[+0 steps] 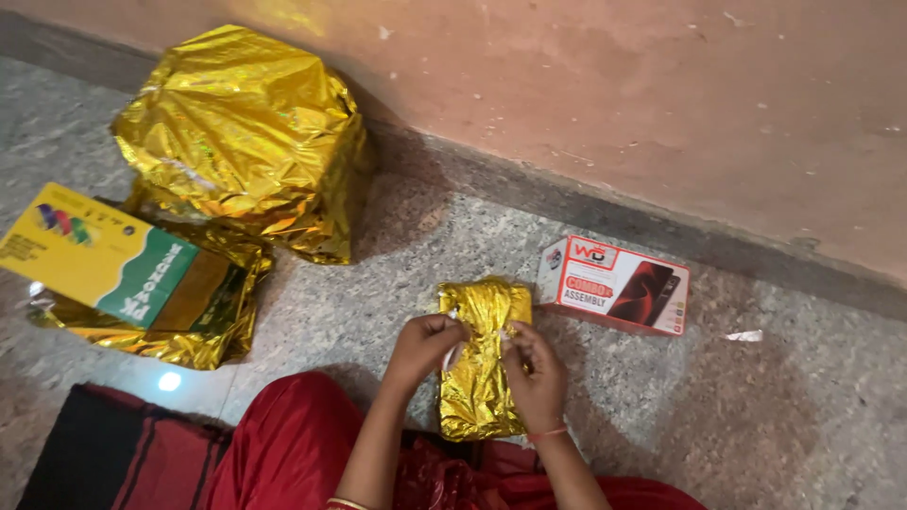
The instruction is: The person sits on the floor and wraps a small rectangular item in gold foil, securing it with clear tape. They then unwrap a yellow and green box, place it on a sheet of foil, and wrap it, taping the edges. The person places the wrapped items on the floor.
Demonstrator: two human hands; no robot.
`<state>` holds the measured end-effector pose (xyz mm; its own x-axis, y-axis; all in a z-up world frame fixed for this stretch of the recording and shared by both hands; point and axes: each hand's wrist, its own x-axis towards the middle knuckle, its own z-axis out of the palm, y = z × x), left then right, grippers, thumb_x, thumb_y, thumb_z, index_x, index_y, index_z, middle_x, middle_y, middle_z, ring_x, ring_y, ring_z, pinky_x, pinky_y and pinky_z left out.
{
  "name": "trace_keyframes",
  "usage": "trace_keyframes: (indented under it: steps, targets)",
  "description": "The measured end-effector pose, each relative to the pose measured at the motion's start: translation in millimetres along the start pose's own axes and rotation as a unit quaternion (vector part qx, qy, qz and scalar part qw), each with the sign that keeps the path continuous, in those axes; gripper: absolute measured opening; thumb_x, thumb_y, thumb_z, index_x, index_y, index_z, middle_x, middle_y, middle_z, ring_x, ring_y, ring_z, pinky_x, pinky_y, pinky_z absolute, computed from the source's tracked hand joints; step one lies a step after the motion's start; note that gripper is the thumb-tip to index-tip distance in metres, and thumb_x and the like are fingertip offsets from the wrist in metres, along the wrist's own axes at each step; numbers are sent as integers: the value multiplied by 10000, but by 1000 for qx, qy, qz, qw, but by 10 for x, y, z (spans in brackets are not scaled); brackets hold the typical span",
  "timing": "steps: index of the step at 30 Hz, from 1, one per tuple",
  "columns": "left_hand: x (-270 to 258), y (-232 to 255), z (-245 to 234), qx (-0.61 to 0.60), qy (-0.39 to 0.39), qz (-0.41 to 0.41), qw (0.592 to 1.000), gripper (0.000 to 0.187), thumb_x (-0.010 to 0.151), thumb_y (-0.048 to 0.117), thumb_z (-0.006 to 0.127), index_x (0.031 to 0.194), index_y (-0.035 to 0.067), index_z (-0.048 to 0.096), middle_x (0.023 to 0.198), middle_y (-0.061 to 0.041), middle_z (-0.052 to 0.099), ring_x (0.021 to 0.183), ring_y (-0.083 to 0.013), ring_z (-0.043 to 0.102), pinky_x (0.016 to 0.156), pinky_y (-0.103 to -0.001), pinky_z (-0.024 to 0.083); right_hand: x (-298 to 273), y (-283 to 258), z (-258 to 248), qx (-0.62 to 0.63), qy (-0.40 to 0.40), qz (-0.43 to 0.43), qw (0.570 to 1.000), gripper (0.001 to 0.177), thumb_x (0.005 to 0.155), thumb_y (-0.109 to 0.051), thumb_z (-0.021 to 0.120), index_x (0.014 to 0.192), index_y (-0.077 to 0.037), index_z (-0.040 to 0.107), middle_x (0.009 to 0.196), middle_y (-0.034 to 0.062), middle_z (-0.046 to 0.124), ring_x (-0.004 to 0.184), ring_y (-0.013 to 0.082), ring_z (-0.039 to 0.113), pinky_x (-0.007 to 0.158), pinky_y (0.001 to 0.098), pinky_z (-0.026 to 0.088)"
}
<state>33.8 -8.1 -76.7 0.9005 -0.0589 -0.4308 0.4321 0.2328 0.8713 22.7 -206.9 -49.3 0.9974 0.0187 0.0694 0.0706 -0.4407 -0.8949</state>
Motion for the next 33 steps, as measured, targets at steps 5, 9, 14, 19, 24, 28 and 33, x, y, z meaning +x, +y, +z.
trace_keyframes:
  steps: [5, 9, 14, 19, 24, 28, 33]
  targets:
    - [-173, 75, -95, 0, 50, 13, 999, 231, 921, 196, 680, 771, 34, 748, 574, -36, 660, 459, -95, 553, 464, -264, 433, -41, -124, -67, -218, -19, -91, 971, 552, 900, 70, 596, 1348, -241, 686, 998, 74, 598, 882, 185, 603, 755, 329, 551]
    - [-402, 193, -169, -17, 55, 52, 997, 276, 971, 177, 660, 794, -23, 731, 601, -45, 674, 499, -103, 579, 493, -262, 453, -154, -310, -54, -419, -95, -39, 902, 633, 894, 27, 593, 1385, -370, 641, 935, 56, 587, 876, 223, 579, 776, 374, 517]
    - [-930, 93, -23, -63, 132, 55, 988, 276, 956, 227, 615, 947, 6, 780, 656, -40, 687, 556, -106, 587, 531, -260, 445, -142, -503, -111, -484, -135, -59, 863, 628, 895, -35, 578, 1398, -408, 627, 944, 74, 597, 923, 259, 596, 842, 435, 473]
    - [-1230, -246, 11, -226, 229, 1, 947, 298, 972, 260, 634, 957, -14, 750, 770, -49, 710, 714, -132, 631, 695, -267, 488, -188, -129, -268, -395, -9, -123, 910, 532, 821, -47, 619, 1250, -344, 724, 1037, 55, 667, 998, 236, 637, 900, 415, 466]
    - [-956, -534, -84, -273, 308, 41, 910, 367, 999, 306, 622, 1126, -36, 669, 870, -73, 676, 872, -135, 694, 811, -294, 525, -523, 831, -356, 24, 140, 85, 986, 319, 989, -135, 565, 1252, -148, 745, 1292, 74, 694, 1121, 237, 615, 956, 361, 470]
    - [-733, -702, 44, -242, 272, -14, 931, 445, 889, 178, 647, 1317, 69, 596, 944, -65, 740, 887, -152, 695, 798, -274, 531, -645, 1370, -242, 8, 80, 117, 990, 348, 1088, -227, 526, 1256, 14, 713, 1285, 152, 697, 1197, 238, 607, 1054, 340, 429]
    - [-666, -582, 128, -281, 224, -42, 932, 489, 896, 134, 654, 1373, 71, 567, 948, -93, 733, 853, -201, 663, 701, -299, 517, -599, 1331, -72, 150, 20, 215, 965, 452, 1011, -292, 594, 1293, 57, 642, 1306, 172, 666, 1233, 220, 604, 1034, 318, 448]
